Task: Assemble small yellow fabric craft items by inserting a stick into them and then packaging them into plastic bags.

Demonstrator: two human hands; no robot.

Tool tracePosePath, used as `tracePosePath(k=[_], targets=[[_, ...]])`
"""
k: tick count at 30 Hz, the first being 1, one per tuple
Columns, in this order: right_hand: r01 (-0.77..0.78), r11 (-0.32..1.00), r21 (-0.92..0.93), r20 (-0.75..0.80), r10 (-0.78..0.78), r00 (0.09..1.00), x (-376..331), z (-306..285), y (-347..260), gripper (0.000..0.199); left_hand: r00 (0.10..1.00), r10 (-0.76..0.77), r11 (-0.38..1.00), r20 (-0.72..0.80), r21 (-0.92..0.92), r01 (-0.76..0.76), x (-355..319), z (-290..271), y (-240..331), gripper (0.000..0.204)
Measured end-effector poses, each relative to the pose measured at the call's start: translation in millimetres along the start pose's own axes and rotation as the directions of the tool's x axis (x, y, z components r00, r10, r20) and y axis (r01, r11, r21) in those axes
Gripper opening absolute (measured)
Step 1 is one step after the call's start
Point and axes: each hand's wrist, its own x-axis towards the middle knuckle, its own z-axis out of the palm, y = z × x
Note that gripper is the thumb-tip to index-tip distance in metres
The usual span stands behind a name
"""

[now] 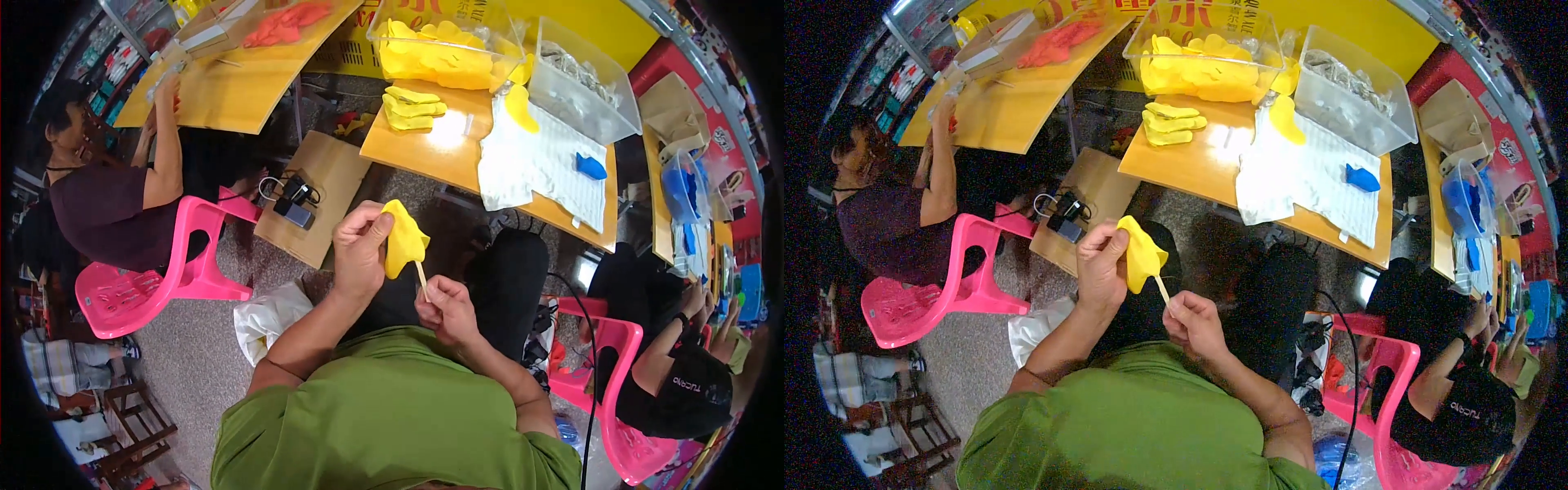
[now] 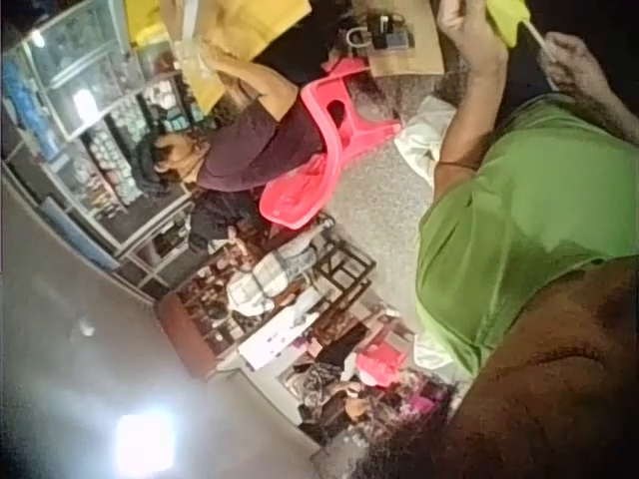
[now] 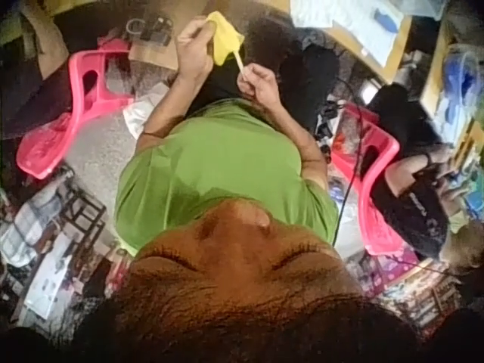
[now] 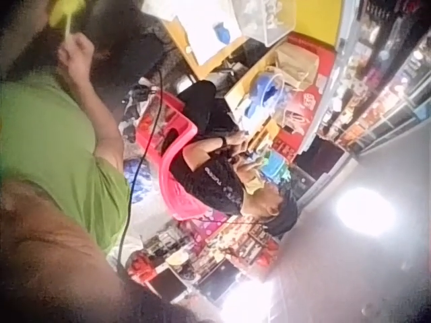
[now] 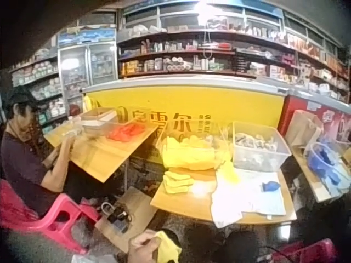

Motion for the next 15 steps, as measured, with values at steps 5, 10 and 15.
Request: tracePosePath(k=[5,10,15], targets=[[0.001,1.000,0.002,-0.002,-0.001,1.000,-9.6,-6.0,7.0,0.027,0.999,0.032,0.999,0.020,0.022,-0.033,-9.1,6.8,3.0,0.004],[0.112,0.984,-0.141,-0.013,-0.115,0.993,-7.2,-20.6,10.3,0.019,0.996,-0.078,0.993,0.044,-0.091,0.082,-10.3,9.3,6.8,0.008],[0.159,0.952,-0.263,-0.082,-0.187,0.979,-7.0,-20.5,4.5,0.014,0.974,-0.048,0.981,0.222,0.191,0.005,0.5,13.5,34.5,0.017]])
